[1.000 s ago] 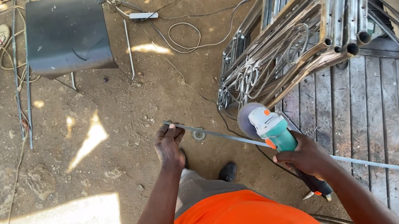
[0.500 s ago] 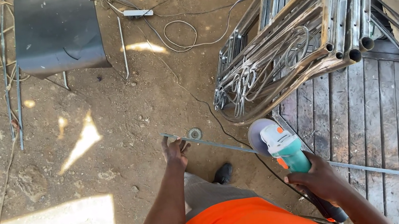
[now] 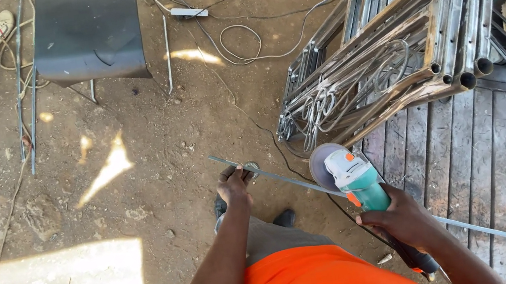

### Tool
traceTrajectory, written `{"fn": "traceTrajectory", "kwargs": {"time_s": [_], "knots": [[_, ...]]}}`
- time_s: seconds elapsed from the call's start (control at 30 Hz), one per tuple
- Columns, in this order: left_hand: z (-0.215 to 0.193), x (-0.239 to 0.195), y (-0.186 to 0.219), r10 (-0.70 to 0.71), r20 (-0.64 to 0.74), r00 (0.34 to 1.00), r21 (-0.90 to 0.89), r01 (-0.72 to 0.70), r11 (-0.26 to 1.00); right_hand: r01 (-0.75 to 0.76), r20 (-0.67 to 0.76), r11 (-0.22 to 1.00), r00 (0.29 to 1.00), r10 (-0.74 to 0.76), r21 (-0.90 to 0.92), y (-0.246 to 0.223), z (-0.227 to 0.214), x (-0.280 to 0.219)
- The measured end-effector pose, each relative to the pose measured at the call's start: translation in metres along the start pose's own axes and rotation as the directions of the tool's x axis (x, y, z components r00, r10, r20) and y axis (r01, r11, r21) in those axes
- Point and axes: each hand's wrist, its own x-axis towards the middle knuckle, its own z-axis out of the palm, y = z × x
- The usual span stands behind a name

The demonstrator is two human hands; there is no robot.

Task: A person uses a handheld angle grinder to smooth the surface of a long metal rod on a metal workbench.

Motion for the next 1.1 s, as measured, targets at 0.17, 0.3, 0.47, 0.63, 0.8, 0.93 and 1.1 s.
{"fn": "traceTrajectory", "kwargs": {"time_s": [0.17, 0.3, 0.47, 0.63, 0.8, 0.93, 1.1], "knots": [[-0.001, -0.037, 0.007, 0.201, 0.146, 0.969, -0.034, -0.198, 0.98, 0.014, 0.065, 1.0, 0.998, -0.015, 0.016, -0.028, 0.003, 0.002], [0.003, -0.068, 0.011, 0.275, 0.124, 0.953, 0.005, -0.278, 0.961, 0.041, 0.106, 0.997, 0.993, -0.048, 0.061, -0.05, 0.006, 0.002], [0.012, -0.141, 0.03, 0.312, 0.437, 0.844, 0.059, -0.373, 0.926, 0.289, 0.157, 0.947, 0.938, -0.309, 0.139, -0.052, 0.006, 0.019], [0.031, -0.165, 0.026, 0.215, 0.531, 0.82, 0.075, -0.298, 0.952, 0.323, 0.147, 0.935, 0.927, -0.344, 0.148, -0.07, 0.003, 0.006], [0.061, -0.103, -0.008, 0.146, 0.506, 0.85, 0.094, -0.222, 0.971, 0.323, 0.104, 0.932, 0.934, -0.342, 0.165, -0.071, -0.005, -0.01], [0.078, -0.068, -0.021, 0.016, 0.462, 0.887, 0.088, -0.064, 0.994, 0.27, 0.038, 0.939, 0.958, -0.284, 0.213, -0.065, -0.01, -0.027], [0.089, -0.093, -0.009, 0.002, 0.393, 0.92, 0.139, -0.062, 0.988, 0.217, -0.045, 0.958, 0.976, -0.212, 0.186, -0.056, -0.021, -0.038]]}}
